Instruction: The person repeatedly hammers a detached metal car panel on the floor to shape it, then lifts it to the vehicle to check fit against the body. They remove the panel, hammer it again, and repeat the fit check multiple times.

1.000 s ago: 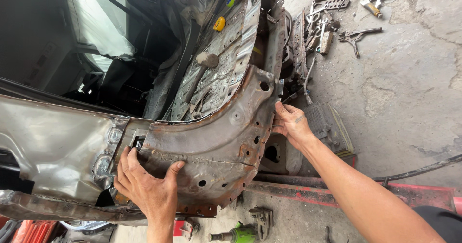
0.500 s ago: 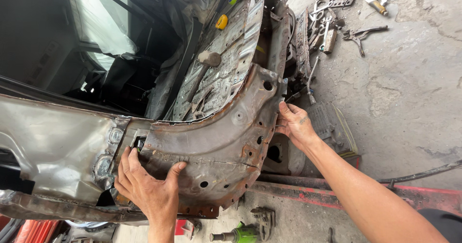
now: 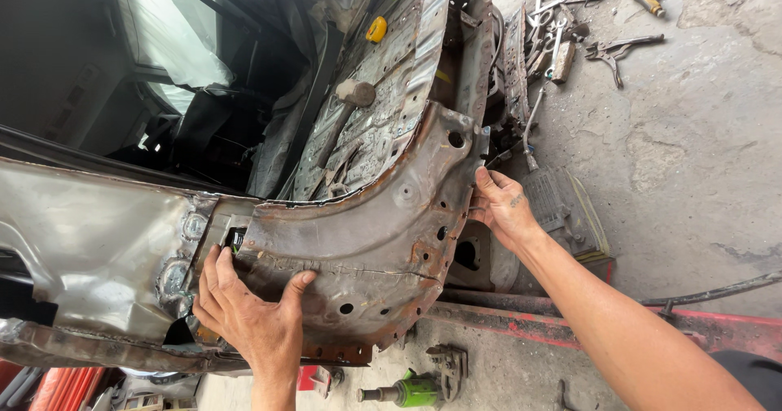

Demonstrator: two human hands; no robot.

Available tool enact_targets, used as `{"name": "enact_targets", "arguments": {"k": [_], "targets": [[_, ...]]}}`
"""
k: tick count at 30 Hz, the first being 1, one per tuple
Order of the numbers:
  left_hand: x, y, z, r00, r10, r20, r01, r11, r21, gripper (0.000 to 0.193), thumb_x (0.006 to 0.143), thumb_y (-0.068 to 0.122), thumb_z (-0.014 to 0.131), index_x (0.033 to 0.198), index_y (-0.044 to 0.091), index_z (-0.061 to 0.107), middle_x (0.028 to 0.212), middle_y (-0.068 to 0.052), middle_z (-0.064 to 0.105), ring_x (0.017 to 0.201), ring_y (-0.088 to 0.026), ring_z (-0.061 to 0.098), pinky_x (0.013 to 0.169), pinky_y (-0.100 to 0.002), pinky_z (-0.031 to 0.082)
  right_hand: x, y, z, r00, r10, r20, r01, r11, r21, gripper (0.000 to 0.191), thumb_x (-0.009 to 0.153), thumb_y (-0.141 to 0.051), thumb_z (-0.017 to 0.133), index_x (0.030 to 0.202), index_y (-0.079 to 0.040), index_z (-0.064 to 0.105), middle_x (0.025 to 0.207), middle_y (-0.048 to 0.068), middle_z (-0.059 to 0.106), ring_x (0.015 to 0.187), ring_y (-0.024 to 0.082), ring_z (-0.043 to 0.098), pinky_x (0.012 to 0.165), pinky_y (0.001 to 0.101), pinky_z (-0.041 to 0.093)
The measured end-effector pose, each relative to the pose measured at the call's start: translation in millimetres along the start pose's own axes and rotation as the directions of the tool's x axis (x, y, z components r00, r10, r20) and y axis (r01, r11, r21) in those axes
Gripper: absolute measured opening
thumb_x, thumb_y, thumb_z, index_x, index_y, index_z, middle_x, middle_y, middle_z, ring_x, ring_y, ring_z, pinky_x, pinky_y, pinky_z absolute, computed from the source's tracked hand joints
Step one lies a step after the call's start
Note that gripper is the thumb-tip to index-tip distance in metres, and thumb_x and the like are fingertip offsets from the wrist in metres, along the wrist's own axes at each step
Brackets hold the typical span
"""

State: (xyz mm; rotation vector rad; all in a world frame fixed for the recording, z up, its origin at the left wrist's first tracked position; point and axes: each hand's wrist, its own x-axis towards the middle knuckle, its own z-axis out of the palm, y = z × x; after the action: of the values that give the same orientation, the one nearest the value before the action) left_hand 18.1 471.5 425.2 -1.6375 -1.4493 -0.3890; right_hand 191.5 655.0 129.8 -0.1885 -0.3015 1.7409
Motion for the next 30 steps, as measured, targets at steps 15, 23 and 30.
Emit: {"name": "enact_targets", "arguments": {"k": [15,23,30], "targets": [[0.0,-1.7,0.1,1.0,-0.005,0.02,0.005,1.0,-0.004,0.109,0.072,0.056,0.086,0.151,-0.001,0.038,0.158,-0.021,0.043,0.148,-0.039,0.035,0.121,-0.057,0.019,-1.1,-1.0,1.3,1.0,-0.008,0.012,0.008,1.0,0.001,0.046,0.093,-0.047,0.067,0.11,-0.004,0.065,0.102,0.008,0.073,0.092,0.021,0.073,0.08,0.0414,0.061],[-0.5,-0.9,-0.9,1.0,-0.008,0.023,0.008,1.0,-0.025,0.107,0.074,0.052,0.088,0.152,-0.002,0.038,0.159,-0.021,0.042,0.149,-0.039,0.034,0.122,-0.058,0.019,0.2,2.2,-0.8,1.0,-0.012,0.009,0.012,1.0,-0.006,0.045,0.092,-0.047,0.067,0.109,-0.005,0.065,0.101,0.007,0.073,0.09,0.02,0.073,0.079,0.0414,0.063],[-1.3,-1.7,1.0,1.0,-0.013,0.017,0.014,0.999,-0.029,0.108,0.072,0.052,0.088,0.152,-0.001,0.038,0.159,-0.021,0.042,0.149,-0.039,0.034,0.122,-0.059,0.018,0.3,2.8,-1.8,1.0,-0.013,0.011,0.013,1.0,-0.002,0.045,0.094,-0.047,0.066,0.108,-0.005,0.065,0.098,0.007,0.073,0.085,0.019,0.072,0.075,0.0399,0.061]]}}
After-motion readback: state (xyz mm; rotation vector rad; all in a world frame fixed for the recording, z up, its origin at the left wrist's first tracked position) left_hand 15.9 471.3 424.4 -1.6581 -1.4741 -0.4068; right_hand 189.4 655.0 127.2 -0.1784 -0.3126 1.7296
